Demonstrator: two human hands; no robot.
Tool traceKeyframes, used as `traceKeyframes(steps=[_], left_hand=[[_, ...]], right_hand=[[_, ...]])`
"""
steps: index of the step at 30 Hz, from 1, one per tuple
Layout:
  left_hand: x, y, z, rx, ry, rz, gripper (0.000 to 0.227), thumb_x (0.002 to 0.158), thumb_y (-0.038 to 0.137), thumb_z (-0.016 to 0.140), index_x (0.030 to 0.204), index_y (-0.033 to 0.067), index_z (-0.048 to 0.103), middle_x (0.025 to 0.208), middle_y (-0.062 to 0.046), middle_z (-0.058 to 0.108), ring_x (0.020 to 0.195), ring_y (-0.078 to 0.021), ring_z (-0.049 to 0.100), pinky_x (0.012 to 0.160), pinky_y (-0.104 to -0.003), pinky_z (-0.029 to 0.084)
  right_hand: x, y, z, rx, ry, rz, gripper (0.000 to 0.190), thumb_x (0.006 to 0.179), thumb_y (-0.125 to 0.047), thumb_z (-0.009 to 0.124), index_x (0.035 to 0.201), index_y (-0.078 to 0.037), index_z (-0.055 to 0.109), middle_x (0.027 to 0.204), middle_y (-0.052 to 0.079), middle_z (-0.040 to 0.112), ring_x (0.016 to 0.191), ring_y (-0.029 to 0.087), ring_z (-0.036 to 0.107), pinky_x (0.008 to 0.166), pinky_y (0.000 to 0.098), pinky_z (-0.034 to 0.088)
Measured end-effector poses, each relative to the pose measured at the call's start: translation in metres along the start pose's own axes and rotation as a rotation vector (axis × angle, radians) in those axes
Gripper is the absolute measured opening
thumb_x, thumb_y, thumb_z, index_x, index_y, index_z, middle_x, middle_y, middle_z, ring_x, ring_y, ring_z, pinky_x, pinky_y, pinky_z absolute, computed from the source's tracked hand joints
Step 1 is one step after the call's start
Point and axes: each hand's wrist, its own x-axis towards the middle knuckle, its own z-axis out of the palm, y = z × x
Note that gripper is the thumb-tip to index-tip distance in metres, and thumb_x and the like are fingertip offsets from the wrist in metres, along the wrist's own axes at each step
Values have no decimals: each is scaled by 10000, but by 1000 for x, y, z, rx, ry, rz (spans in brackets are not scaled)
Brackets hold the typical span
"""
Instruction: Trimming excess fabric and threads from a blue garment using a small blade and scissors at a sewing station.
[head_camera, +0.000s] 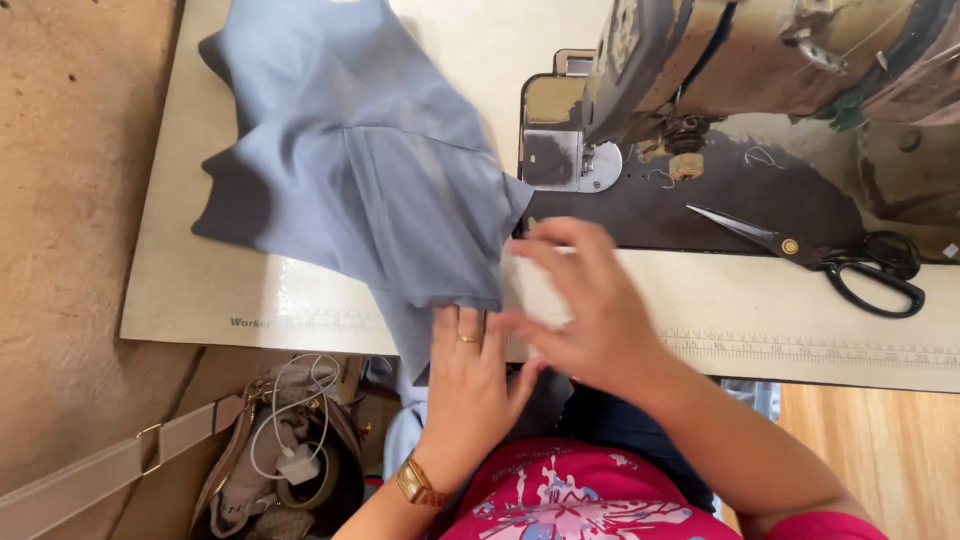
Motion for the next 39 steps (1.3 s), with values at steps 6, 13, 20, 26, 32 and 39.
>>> traceKeyframes(steps=[6, 13, 20, 26, 32, 39], left_hand=[[-5, -25, -52, 192, 350, -22, 239, 835, 307, 578, 654, 158, 534, 537, 24, 459, 448, -202, 424, 434, -343, 282], [98, -104, -66, -58, 132, -382, 388, 890, 467, 596, 827, 84, 607, 758, -11, 650, 705, -192, 600, 588, -344, 421], [68, -38, -37, -486, 356, -44, 132, 785, 100, 690, 780, 65, 563, 677, -107, 521, 657, -339, 557, 622, -388, 431], [55, -9, -45, -978, 64, 176, 224, 783, 229, 609, 699, 84, 461, 633, -25, 373, 589, -210, 383, 580, -303, 334], [55, 19, -59, -1093, -43, -73, 248, 808, 272, 620, 703, 128, 448, 636, 78, 408, 589, -68, 339, 546, -208, 293], [60, 38, -62, -919, 209, -61, 69, 818, 124, 624, 781, 75, 593, 669, 5, 566, 587, -117, 474, 586, -237, 376]], right_hand=[[8, 15, 44, -183, -130, -185, 31, 845, -96, 616, 866, -80, 600, 972, 80, 539, 816, 290, 456, 678, 381, 432], [1, 5, 30, -79, -95, -312, 60, 883, -31, 552, 860, -8, 603, 843, 104, 526, 743, 298, 456, 690, 382, 431], [4, 11, -17, 233, -170, -7, 99, 869, -165, 585, 846, -84, 638, 776, 76, 623, 765, 291, 613, 689, 400, 492], [11, -2, -40, 224, -16, -53, 260, 915, -230, 499, 1065, -34, 581, 1046, 113, 560, 980, 283, 548, 884, 394, 436], [12, -17, -55, 245, -25, -78, 122, 899, -104, 506, 854, 1, 548, 859, 120, 576, 776, 258, 525, 738, 355, 424], [9, -20, -58, 339, -7, 5, 215, 946, -162, 377, 868, 12, 478, 870, 148, 531, 795, 250, 493, 759, 342, 417]])
